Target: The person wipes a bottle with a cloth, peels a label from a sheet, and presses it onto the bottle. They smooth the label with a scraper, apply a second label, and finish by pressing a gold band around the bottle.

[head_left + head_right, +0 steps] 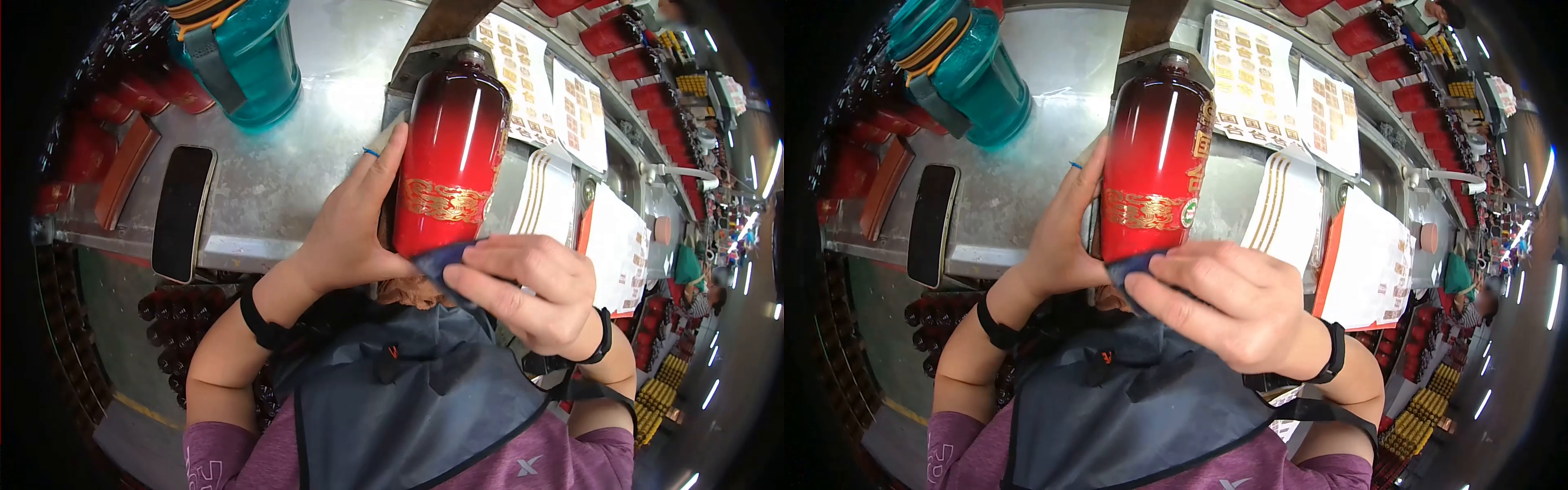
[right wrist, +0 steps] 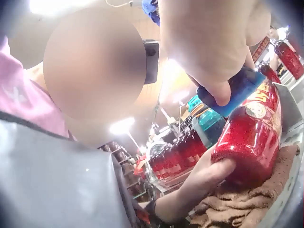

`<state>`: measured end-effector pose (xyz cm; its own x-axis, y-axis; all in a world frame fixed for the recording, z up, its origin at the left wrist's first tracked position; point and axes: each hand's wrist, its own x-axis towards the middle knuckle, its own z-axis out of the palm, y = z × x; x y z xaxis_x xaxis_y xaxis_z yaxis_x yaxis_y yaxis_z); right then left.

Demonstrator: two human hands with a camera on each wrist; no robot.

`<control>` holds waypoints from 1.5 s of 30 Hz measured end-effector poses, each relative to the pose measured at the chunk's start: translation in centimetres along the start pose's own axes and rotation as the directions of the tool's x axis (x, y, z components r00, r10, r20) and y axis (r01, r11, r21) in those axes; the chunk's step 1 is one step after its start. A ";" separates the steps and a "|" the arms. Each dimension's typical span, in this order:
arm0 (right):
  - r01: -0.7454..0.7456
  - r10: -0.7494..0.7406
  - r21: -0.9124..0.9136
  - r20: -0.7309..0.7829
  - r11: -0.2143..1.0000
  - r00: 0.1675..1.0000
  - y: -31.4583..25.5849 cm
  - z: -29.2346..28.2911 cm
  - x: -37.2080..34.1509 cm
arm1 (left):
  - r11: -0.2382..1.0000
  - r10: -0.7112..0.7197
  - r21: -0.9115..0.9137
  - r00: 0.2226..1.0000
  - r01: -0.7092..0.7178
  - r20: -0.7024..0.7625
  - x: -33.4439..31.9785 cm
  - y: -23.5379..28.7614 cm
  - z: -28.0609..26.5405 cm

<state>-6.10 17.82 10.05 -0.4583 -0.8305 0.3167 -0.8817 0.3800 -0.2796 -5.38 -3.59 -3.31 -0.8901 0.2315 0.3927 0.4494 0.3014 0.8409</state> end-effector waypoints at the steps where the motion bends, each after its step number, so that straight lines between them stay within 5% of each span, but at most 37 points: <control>1: -0.009 0.009 0.017 -0.010 1.000 1.000 0.1 -0.1 -0.2 | 1.000 -0.001 -0.005 1.000 0.001 0.018 0.1 -0.1 -0.1; 6: -0.121 0.109 -0.106 -0.111 0.987 0.988 1.1 -0.5 -0.9 | 0.998 -0.046 -0.034 0.994 0.049 0.098 -0.1 -0.4 -0.1; 9: -0.103 0.104 0.106 -0.011 0.989 0.994 -0.6 0.1 -1.1 | 0.999 -0.001 -0.036 0.994 0.005 0.110 -0.1 -0.9 0.0; 15: -0.286 0.294 0.069 -0.156 0.956 0.943 0.9 -1.1 -3.0 | 0.998 -0.055 -0.018 0.988 0.059 0.147 0.0 -0.7 0.4; 17: -0.325 0.333 0.076 -0.192 0.943 0.923 1.0 -0.7 -3.5 | 0.995 -0.056 -0.090 0.997 0.052 -0.044 0.0 -0.2 1.0; 20: -0.354 0.363 0.082 -0.231 0.932 0.903 0.8 0.2 -3.5 | 0.999 -0.012 -0.034 1.000 0.012 -0.021 0.2 0.6 0.7; 27: -0.210 0.176 -0.086 -0.295 0.974 0.939 1.9 1.2 -2.5 | 0.997 -0.050 -0.054 0.998 0.051 0.025 0.0 0.2 0.5; 30: -0.180 0.183 0.036 -0.221 0.983 0.958 1.0 0.9 -2.1 | 0.999 -0.021 -0.034 0.999 0.022 0.034 0.2 0.3 0.2; 36: -0.150 0.122 -0.072 -0.297 0.986 0.947 2.0 1.4 -2.2 | 0.999 0.049 0.008 0.997 -0.050 0.059 0.4 0.2 0.0; 45: -0.102 0.115 0.072 -0.208 0.992 0.971 0.6 1.3 -2.0 | 0.998 0.046 0.035 0.994 -0.050 0.097 0.3 0.4 -0.5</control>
<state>-5.54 19.17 8.13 -0.5697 -0.6784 0.4639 -0.8200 0.4322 -0.3751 -5.55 -3.83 -2.72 -0.8567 0.3339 0.3932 0.4956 0.3216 0.8068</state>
